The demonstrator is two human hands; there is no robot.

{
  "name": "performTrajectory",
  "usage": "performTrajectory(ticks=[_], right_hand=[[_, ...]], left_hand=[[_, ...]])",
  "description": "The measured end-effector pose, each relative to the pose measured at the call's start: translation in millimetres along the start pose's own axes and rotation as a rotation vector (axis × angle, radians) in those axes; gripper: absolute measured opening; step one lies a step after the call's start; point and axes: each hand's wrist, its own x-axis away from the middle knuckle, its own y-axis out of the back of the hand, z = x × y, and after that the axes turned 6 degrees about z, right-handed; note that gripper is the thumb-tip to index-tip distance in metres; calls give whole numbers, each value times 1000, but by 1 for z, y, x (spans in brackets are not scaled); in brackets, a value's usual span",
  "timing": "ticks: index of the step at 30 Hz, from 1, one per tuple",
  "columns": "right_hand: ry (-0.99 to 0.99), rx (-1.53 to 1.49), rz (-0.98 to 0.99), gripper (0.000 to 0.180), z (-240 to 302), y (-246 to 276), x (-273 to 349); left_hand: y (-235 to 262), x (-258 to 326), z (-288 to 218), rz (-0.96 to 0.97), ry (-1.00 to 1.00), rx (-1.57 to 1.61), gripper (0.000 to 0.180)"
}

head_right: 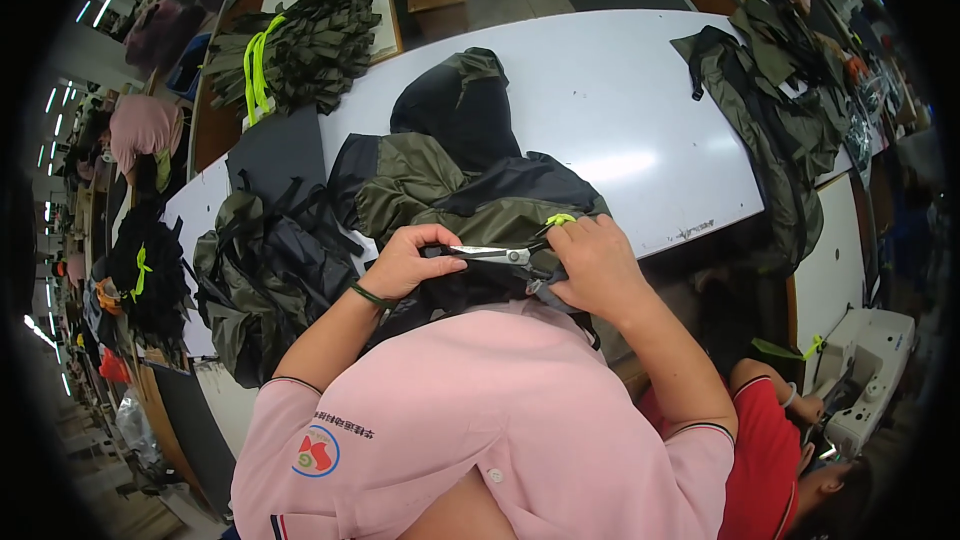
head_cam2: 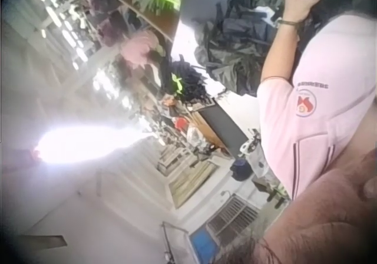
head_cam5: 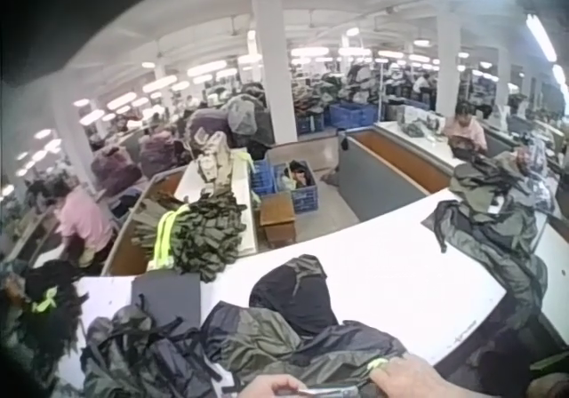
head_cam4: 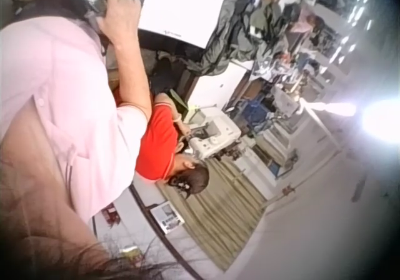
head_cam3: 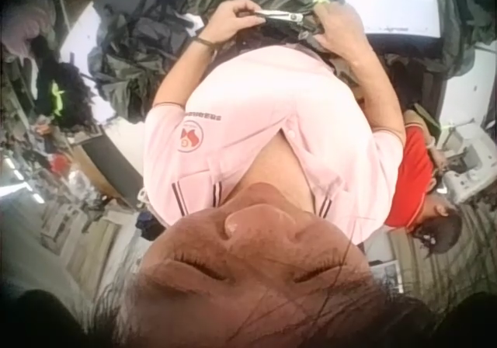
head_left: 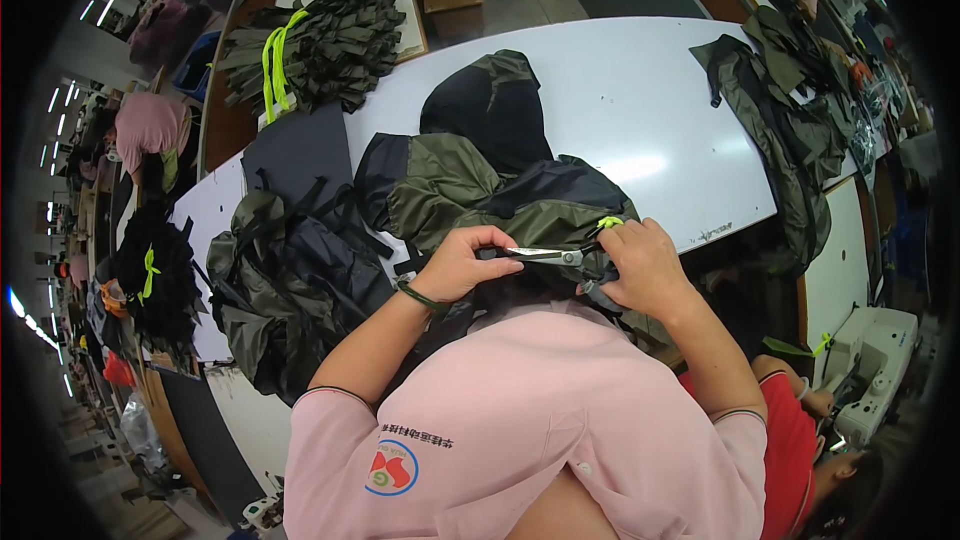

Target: Trim excess fabric and threads from garment components using scissors at a factory workstation.

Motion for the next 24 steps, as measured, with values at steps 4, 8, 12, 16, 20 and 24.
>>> performTrajectory(ticks=[4, 8, 12, 16, 20, 24], right_hand=[[8, 35, 2, 39, -2, 6, 4], [15, 82, 18, 41, -4, 7, 7], [14, 90, 24, 39, -4, 8, 10], [-13, 46, 70, 36, -7, 0, 14], [-209, -259, -40, 28, -16, -7, 13], [-527, -576, -173, 34, -53, -18, 14]], left_hand=[[-6, -1, -3, -6, 25, 15, 17], [-8, -2, -6, 10, 43, -9, 17], [-9, -2, -8, 27, 57, -15, 16], [-9, 1, -11, 31, 69, 18, 16], [26, 26, -35, -118, 5, -173, 17], [143, 146, -85, -942, -199, -557, 18]])
